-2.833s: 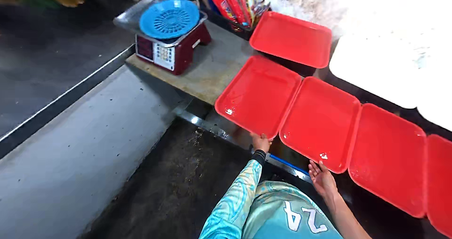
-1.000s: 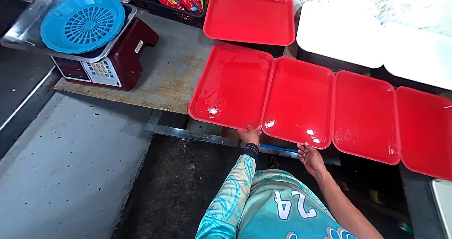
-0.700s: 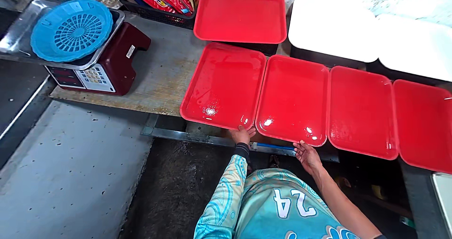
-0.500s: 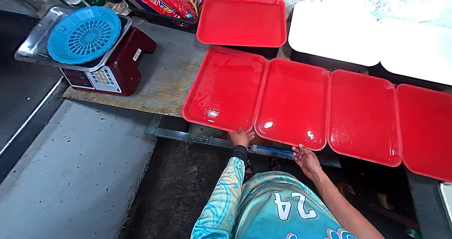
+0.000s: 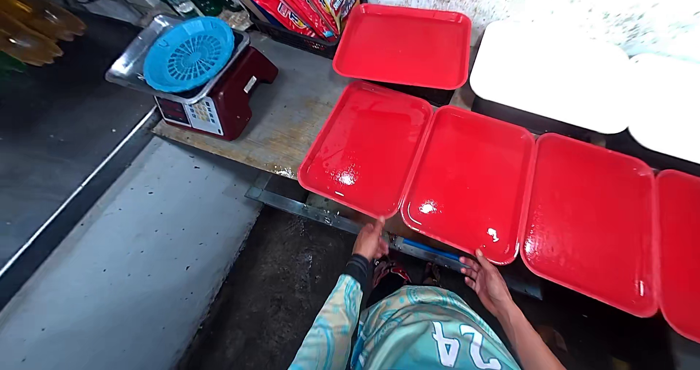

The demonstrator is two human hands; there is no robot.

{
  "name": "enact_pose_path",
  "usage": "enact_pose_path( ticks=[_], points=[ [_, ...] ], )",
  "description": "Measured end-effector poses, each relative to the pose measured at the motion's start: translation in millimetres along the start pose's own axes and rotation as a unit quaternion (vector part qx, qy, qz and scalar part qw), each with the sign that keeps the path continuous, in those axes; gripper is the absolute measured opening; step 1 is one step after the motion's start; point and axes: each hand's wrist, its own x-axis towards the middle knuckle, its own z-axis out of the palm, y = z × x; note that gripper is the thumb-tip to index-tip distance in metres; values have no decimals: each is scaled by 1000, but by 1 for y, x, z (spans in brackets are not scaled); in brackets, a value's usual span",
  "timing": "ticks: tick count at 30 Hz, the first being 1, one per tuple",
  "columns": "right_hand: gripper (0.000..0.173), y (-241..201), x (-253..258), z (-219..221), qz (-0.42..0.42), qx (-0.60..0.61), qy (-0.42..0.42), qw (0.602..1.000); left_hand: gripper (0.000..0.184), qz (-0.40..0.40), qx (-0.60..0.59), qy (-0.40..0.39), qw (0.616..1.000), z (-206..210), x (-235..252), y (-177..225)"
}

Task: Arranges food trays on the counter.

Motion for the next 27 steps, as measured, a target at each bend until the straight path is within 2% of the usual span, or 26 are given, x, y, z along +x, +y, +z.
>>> enact_pose_path(
  ticks=[2, 4, 9, 13, 15, 19, 22, 25, 27],
  points=[
    [41, 1, -1, -6, -18, -7, 15, 1000, 52, 61, 106, 5, 993, -18, 0, 6],
    [41, 8, -4, -11, -23, -2, 52, 998, 44, 147, 179, 39, 972, -38, 6, 34],
    [45, 36, -20, -10, -12, -6, 147, 989, 47, 339, 323, 80, 880, -72, 60, 164],
    [46, 64, -53, 2, 4, 5, 226, 974, 57, 461, 400, 98, 786, -66, 156, 252],
    [47, 79, -77, 6, 19, 10, 260, 965, 68, 473, 429, 108, 762, -63, 196, 294],
    [47, 117, -127, 13, 43, 56, 344, 936, 77, 418, 487, 141, 753, -66, 244, 352],
    [48, 152, -155, 21, 70, 105, 404, 906, 83, 383, 541, 144, 735, -72, 265, 362],
    [49, 184, -168, 31, 95, 139, 434, 885, 92, 388, 549, 154, 724, -73, 281, 366],
    [48, 199, -172, 43, 66, 143, 415, 896, 94, 387, 552, 155, 722, -70, 283, 366]
  ],
)
